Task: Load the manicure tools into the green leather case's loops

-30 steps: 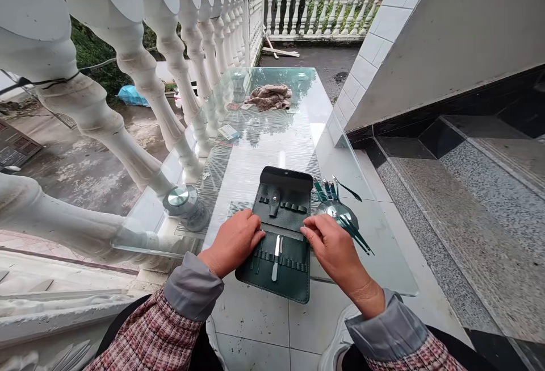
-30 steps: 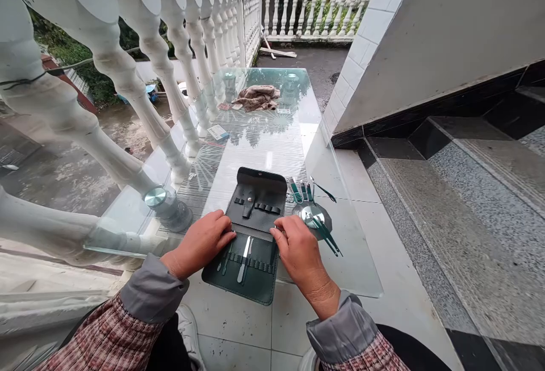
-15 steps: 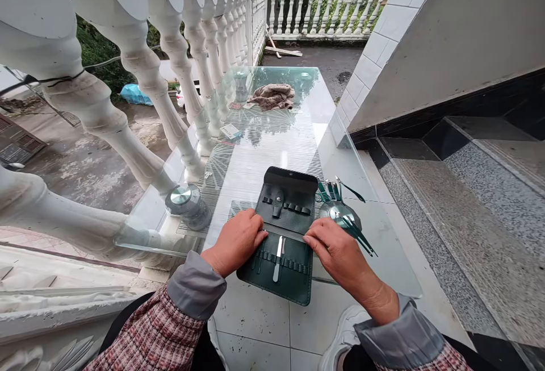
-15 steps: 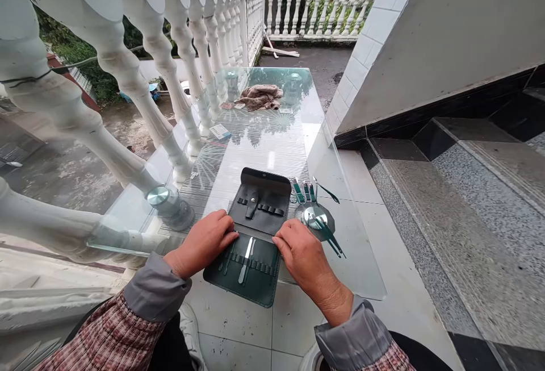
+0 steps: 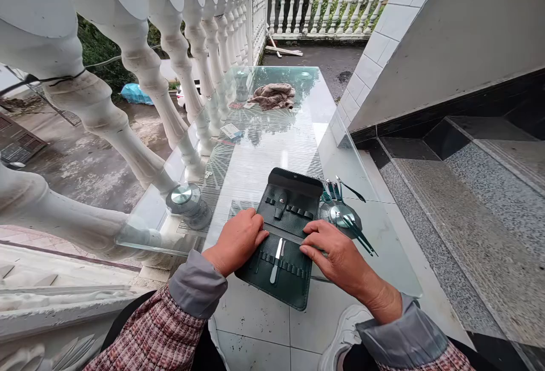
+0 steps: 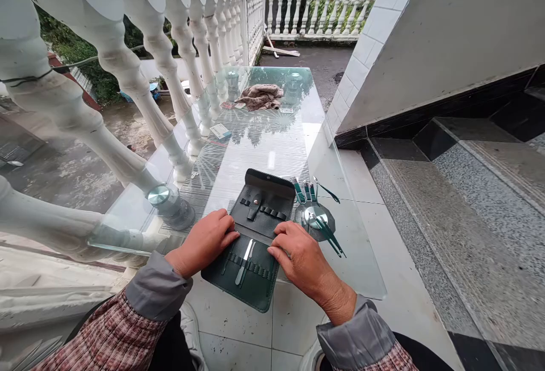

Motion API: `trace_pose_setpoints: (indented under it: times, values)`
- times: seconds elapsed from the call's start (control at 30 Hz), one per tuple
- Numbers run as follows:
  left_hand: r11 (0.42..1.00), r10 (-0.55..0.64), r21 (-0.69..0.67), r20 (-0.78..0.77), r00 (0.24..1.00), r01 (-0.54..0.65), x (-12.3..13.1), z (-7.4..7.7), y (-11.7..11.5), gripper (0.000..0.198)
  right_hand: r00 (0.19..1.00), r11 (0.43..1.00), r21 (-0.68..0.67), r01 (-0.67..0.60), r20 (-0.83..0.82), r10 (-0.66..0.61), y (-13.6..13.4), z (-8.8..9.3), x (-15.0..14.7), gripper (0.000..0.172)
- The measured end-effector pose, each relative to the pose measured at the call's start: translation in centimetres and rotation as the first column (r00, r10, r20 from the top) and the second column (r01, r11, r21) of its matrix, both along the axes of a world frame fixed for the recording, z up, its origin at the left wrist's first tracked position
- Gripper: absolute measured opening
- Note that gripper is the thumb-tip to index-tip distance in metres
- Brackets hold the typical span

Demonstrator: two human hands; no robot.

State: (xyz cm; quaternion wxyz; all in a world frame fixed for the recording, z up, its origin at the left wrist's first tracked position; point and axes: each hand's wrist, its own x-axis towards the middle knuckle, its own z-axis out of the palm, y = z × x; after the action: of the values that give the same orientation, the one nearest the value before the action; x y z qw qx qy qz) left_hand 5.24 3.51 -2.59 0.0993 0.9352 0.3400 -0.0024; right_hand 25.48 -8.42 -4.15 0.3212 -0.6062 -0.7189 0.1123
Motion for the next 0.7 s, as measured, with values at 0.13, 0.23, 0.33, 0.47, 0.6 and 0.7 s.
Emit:
trace_pose_setpoints:
  times: [0.13, 0.23, 0.33, 0.47, 0.6, 0.7]
  values:
    - [1.000, -0.002, 0.021, 0.012, 1.000, 0.001, -0.1, 0.0, -0.1, 0.019, 1.000, 1.000, -0.022, 0.006, 0.002, -0.006, 0.0, -0.2, 0.1, 0.013]
    - [0.994, -0.031, 0.104, 0.082, 0.996, 0.023, -0.4, 0.3, -0.7, 0.026, 1.000, 1.000, -0.017, 0.016, 0.001, -0.016, 0.0, -0.3, 0.1, 0.014]
    - [0.961, -0.238, 0.185, 0.187, 0.953, 0.204, -0.6, 0.9, -1.6, 0.046, 1.000, 1.000, -0.007, 0.012, -0.012, -0.012, -0.1, -0.3, 0.2, 0.013]
    - [0.810, -0.586, 0.173, 0.197, 0.786, 0.561, -0.3, 1.3, -2.8, 0.056, 1.000, 1.000, 0.014, 0.008, -0.022, -0.008, -0.2, -0.2, 0.2, 0.013]
    - [0.720, -0.694, 0.144, 0.119, 0.710, 0.679, 0.6, 0.8, -3.6, 0.073, 1.000, 1.000, 0.015, 0.020, -0.007, -0.020, -0.3, -0.3, 0.1, 0.014]
    - [0.737, -0.675, 0.131, 0.084, 0.733, 0.663, 1.0, 0.3, -3.8, 0.076, 1.000, 1.000, 0.015, 0.022, 0.017, -0.022, -0.3, -0.4, 0.1, 0.014]
